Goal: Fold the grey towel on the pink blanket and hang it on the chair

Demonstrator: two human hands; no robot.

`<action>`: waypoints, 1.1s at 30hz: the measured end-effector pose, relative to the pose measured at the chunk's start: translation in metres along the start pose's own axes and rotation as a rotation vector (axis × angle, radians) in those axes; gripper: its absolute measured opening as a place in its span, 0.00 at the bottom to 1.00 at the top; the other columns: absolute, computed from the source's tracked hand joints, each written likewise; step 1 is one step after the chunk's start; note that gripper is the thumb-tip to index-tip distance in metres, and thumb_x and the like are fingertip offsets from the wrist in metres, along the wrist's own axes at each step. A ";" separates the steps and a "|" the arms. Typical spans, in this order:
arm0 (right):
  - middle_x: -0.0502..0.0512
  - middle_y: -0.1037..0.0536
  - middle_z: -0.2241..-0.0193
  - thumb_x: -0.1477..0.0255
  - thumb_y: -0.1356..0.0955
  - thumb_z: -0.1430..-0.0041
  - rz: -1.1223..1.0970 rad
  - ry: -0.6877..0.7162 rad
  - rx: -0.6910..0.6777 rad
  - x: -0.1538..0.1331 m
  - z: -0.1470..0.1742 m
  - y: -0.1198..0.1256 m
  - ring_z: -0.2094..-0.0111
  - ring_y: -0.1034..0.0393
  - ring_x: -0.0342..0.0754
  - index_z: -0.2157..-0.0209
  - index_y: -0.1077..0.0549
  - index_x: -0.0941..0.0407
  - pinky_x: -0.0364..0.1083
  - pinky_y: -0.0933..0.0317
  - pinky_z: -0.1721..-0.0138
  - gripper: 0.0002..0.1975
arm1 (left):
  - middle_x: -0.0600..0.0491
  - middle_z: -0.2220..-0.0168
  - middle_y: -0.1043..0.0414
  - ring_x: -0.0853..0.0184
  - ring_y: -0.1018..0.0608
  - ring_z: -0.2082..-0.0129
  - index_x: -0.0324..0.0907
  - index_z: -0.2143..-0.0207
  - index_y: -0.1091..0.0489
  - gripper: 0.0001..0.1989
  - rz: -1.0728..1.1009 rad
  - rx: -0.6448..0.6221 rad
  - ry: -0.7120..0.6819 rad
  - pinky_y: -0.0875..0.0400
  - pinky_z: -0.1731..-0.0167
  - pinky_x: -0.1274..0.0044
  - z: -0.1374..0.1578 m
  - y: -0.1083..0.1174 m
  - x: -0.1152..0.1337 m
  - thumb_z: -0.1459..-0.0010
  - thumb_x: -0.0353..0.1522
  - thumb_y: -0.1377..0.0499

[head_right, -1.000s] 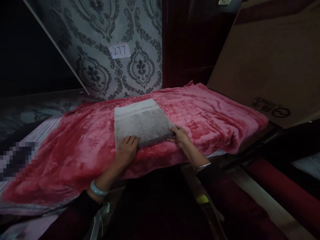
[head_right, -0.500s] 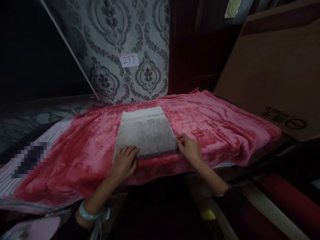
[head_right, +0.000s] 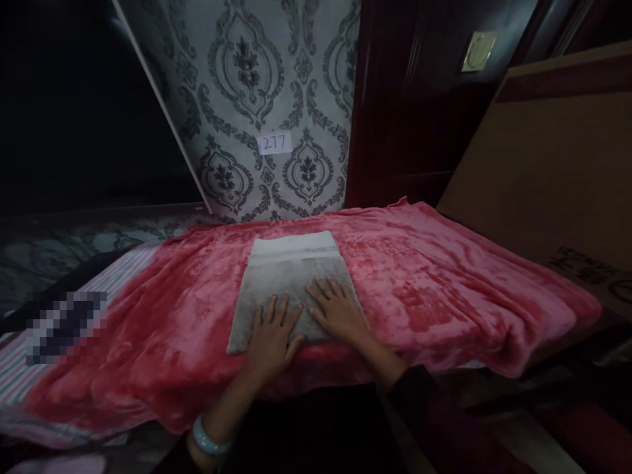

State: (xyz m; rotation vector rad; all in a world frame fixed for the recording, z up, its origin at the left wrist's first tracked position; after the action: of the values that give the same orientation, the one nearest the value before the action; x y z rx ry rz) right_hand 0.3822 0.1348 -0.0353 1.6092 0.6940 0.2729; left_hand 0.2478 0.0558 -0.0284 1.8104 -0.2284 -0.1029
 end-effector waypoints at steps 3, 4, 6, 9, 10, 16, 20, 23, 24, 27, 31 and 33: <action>0.55 0.48 0.27 0.59 0.40 0.28 0.003 -0.005 0.007 0.000 0.000 0.002 0.27 0.58 0.62 0.29 0.42 0.47 0.64 0.57 0.31 0.29 | 0.44 0.28 0.45 0.42 0.44 0.29 0.53 0.32 0.38 0.30 0.018 0.022 -0.002 0.46 0.35 0.44 0.000 0.003 0.000 0.34 0.47 0.45; 0.55 0.49 0.27 0.59 0.40 0.28 -0.001 -0.003 0.011 -0.001 -0.001 0.002 0.27 0.58 0.62 0.29 0.42 0.47 0.64 0.56 0.31 0.29 | 0.44 0.28 0.46 0.43 0.44 0.29 0.54 0.32 0.38 0.30 0.025 0.025 -0.003 0.47 0.35 0.44 0.000 0.004 0.000 0.34 0.46 0.44; 0.55 0.49 0.27 0.59 0.40 0.28 -0.015 0.006 0.013 -0.003 -0.001 0.002 0.27 0.57 0.62 0.29 0.42 0.47 0.65 0.56 0.31 0.29 | 0.45 0.28 0.46 0.43 0.45 0.29 0.54 0.32 0.37 0.29 0.039 0.022 0.001 0.47 0.35 0.44 0.000 0.004 0.001 0.35 0.46 0.43; 0.55 0.48 0.28 0.60 0.39 0.29 -0.045 0.020 -0.012 0.000 -0.004 0.002 0.28 0.56 0.62 0.29 0.42 0.46 0.65 0.56 0.31 0.29 | 0.45 0.28 0.47 0.42 0.45 0.28 0.54 0.32 0.38 0.30 0.069 -0.006 0.003 0.46 0.35 0.44 0.002 0.004 -0.003 0.36 0.45 0.42; 0.56 0.46 0.28 0.60 0.38 0.30 -0.068 0.029 -0.033 0.003 -0.005 0.003 0.28 0.55 0.62 0.30 0.40 0.47 0.64 0.55 0.31 0.29 | 0.45 0.28 0.47 0.42 0.45 0.28 0.54 0.32 0.38 0.31 0.087 -0.024 -0.008 0.46 0.35 0.44 0.003 0.006 -0.006 0.36 0.45 0.41; 0.61 0.26 0.40 0.69 0.38 0.32 -0.279 -0.065 -0.028 0.033 -0.045 0.035 0.40 0.31 0.55 0.37 0.29 0.58 0.52 0.41 0.38 0.25 | 0.47 0.36 0.31 0.62 0.30 0.35 0.45 0.37 0.31 0.24 0.370 -0.122 -0.056 0.35 0.36 0.65 -0.030 0.036 -0.044 0.29 0.37 0.55; 0.58 0.28 0.38 0.70 0.38 0.31 -0.256 -0.194 0.058 0.040 -0.107 0.061 0.37 0.35 0.54 0.36 0.30 0.56 0.51 0.44 0.36 0.25 | 0.42 0.31 0.40 0.62 0.37 0.31 0.35 0.33 0.38 0.28 0.303 -0.114 0.032 0.44 0.32 0.69 -0.111 0.053 -0.068 0.31 0.36 0.53; 0.61 0.33 0.35 0.70 0.37 0.31 -0.247 -0.256 0.107 0.036 -0.147 0.059 0.33 0.42 0.58 0.34 0.33 0.56 0.58 0.51 0.32 0.25 | 0.40 0.28 0.46 0.59 0.43 0.28 0.34 0.30 0.44 0.30 0.198 -0.138 0.164 0.49 0.30 0.67 -0.165 0.044 -0.081 0.31 0.37 0.52; 0.62 0.34 0.34 0.69 0.37 0.30 -0.249 -0.265 0.131 0.035 -0.154 0.055 0.32 0.46 0.60 0.34 0.33 0.56 0.62 0.55 0.32 0.24 | 0.40 0.28 0.48 0.58 0.45 0.27 0.35 0.30 0.45 0.31 0.167 -0.139 0.210 0.50 0.30 0.64 -0.176 0.037 -0.087 0.31 0.38 0.52; 0.63 0.38 0.32 0.66 0.38 0.29 -0.195 -0.273 0.162 0.034 -0.159 0.030 0.29 0.52 0.64 0.34 0.34 0.55 0.68 0.62 0.32 0.24 | 0.40 0.27 0.51 0.54 0.49 0.26 0.40 0.29 0.46 0.31 0.082 -0.141 0.293 0.54 0.30 0.56 -0.185 0.007 -0.101 0.29 0.43 0.55; 0.59 0.41 0.30 0.63 0.41 0.28 -0.024 -0.298 0.095 0.045 -0.153 0.002 0.29 0.51 0.62 0.31 0.37 0.52 0.64 0.59 0.31 0.27 | 0.40 0.26 0.52 0.52 0.50 0.26 0.42 0.29 0.45 0.33 0.010 -0.154 0.345 0.57 0.30 0.56 -0.176 -0.022 -0.121 0.30 0.47 0.58; 0.58 0.43 0.29 0.61 0.42 0.27 -0.005 -0.307 0.048 0.054 -0.154 -0.002 0.29 0.52 0.60 0.30 0.39 0.52 0.63 0.58 0.31 0.28 | 0.40 0.26 0.53 0.52 0.52 0.26 0.41 0.29 0.46 0.34 0.014 -0.171 0.407 0.56 0.30 0.54 -0.173 -0.025 -0.133 0.31 0.48 0.59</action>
State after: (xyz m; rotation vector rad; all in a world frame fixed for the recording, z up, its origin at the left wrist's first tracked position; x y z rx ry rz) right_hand 0.3390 0.2913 -0.0226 1.6496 0.4711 0.0027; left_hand 0.1531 0.2540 -0.0163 1.6188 0.0559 0.2485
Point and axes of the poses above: each hand's wrist, its own z-axis away from the middle knuckle, its own y-axis out of the back of the hand, x = y × z, the point moved 8 cm from there along -z, towards the middle knuckle
